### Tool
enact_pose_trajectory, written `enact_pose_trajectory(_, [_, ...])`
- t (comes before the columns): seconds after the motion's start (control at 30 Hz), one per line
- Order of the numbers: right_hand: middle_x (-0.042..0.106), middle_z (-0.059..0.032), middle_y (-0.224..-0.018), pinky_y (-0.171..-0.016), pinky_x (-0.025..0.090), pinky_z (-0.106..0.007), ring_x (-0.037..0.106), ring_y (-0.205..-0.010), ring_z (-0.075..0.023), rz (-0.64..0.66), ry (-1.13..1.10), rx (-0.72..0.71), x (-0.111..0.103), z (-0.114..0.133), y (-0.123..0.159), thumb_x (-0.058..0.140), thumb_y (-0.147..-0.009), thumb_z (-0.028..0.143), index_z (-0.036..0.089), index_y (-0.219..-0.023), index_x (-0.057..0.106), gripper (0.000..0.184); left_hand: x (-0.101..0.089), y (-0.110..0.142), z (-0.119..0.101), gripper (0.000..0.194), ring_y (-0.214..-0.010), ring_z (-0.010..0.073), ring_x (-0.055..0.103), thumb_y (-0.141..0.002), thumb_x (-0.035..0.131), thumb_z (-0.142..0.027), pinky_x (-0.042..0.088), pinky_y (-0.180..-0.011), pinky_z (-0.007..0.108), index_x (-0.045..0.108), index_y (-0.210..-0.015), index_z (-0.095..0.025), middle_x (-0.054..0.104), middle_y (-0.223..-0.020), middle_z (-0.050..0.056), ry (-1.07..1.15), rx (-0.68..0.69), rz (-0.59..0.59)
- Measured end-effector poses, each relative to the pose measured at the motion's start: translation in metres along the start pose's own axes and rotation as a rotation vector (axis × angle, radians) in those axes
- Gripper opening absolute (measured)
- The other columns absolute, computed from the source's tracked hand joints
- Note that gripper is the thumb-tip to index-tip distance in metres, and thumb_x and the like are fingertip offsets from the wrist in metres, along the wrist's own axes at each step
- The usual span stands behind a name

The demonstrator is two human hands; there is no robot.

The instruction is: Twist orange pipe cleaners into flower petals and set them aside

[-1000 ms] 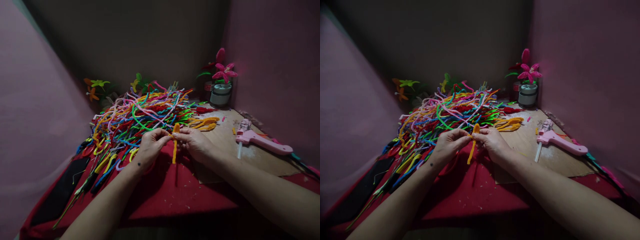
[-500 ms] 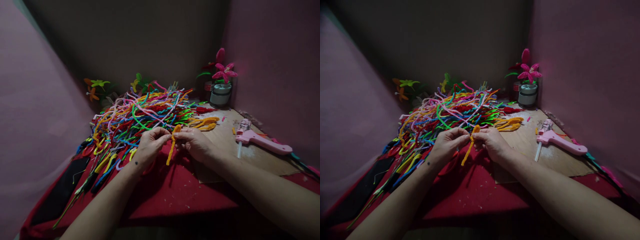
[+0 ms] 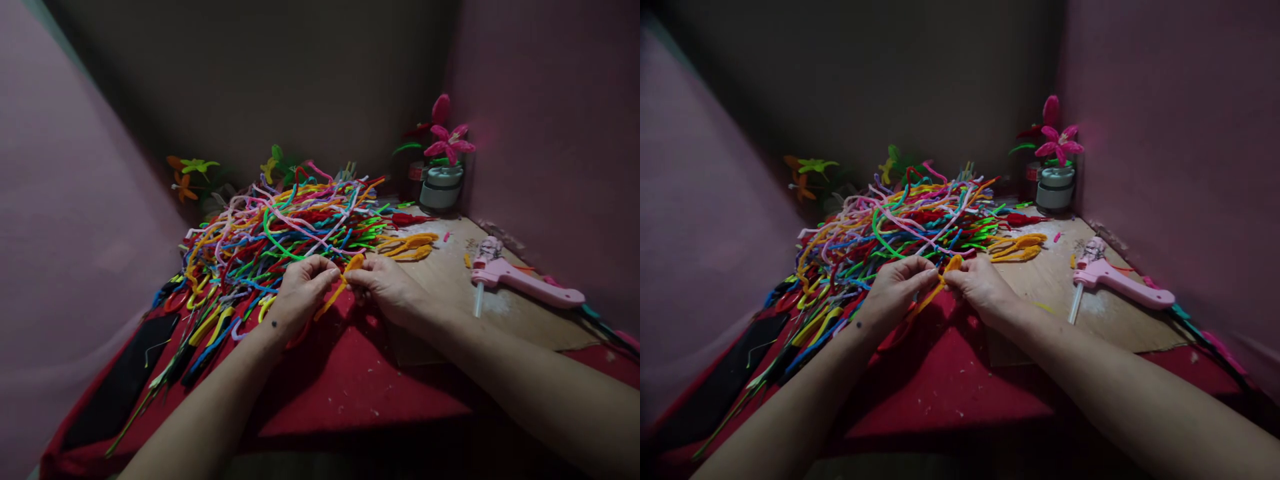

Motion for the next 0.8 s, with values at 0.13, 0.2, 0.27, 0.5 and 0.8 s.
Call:
enact_pose_trajectory(0.13, [0.040,0.0063,-0.044,-0.038,0.023,-0.022,0.032,-0.036,-0.0054,0.034,-0.057,-0.038,0.001,-0.006,-0.003,0.052,-0.063,0.017,0.017,-0.056,0.046,0.009,0.001,0.002,-0.002,0.013,-0.053,0.0096,0.047,-0.076,0.054,-0.026,0.037,-0.050,0.021,0.058,-0.070,-0.015,0.055,-0.061,-0.001,-0.167,0.155,-0.021])
enact_pose_trajectory(0.2, [0.040,0.0063,-0.046,-0.039,0.023,-0.022,0.032,-0.038,-0.0056,0.015,-0.052,-0.062,-0.001,-0.009,-0.005,0.053,-0.064,0.018,0.017,-0.059,0.046,0.008,0.002,0.006,-0.006,0.013,-0.063,0.0124,0.052,-0.079,0.051,-0.023,0.041,-0.059,0.023,0.059,-0.073,-0.015,0.059,-0.069,0.002,-0.367,0.364,-0.035])
enact_pose_trajectory(0.27, [0.041,0.0063,-0.048,-0.041,0.024,-0.022,0.033,-0.040,-0.0059,-0.024,-0.050,-0.079,-0.003,-0.011,-0.007,0.053,-0.063,0.019,0.017,-0.061,0.046,0.007,0.008,0.012,-0.009,0.016,-0.070,0.0148,0.053,-0.082,0.047,-0.020,0.042,-0.066,0.027,0.060,-0.074,-0.015,0.061,-0.074,0.006,-0.590,0.593,-0.005])
enact_pose_trajectory(0.5, [0.041,0.0062,-0.050,-0.044,0.023,-0.022,0.032,-0.044,-0.0058,-0.091,-0.018,-0.133,-0.007,-0.004,-0.007,0.054,-0.064,0.020,0.016,-0.059,0.048,0.009,0.004,0.008,-0.012,0.018,-0.076,0.0155,0.055,-0.082,0.049,-0.026,0.044,-0.070,0.027,0.064,-0.080,-0.015,0.061,-0.081,0.007,-0.377,0.490,0.074])
enact_pose_trajectory(0.8, [0.051,0.0029,-0.057,-0.048,0.028,-0.022,0.040,-0.050,-0.0075,0.000,0.024,-0.192,0.000,0.007,-0.001,0.052,-0.067,0.022,0.015,-0.065,0.054,0.008,0.009,-0.003,0.022,0.020,-0.048,0.0089,0.050,-0.066,0.068,-0.027,0.041,-0.044,0.021,0.062,-0.074,-0.010,0.057,-0.064,0.003,0.480,-0.347,0.402])
Point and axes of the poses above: each hand's wrist, its own y-axis away from the middle knuckle, its own x-axis out of the palm, z = x × y, the point moved 4 cm from there along -y, towards the middle knuckle
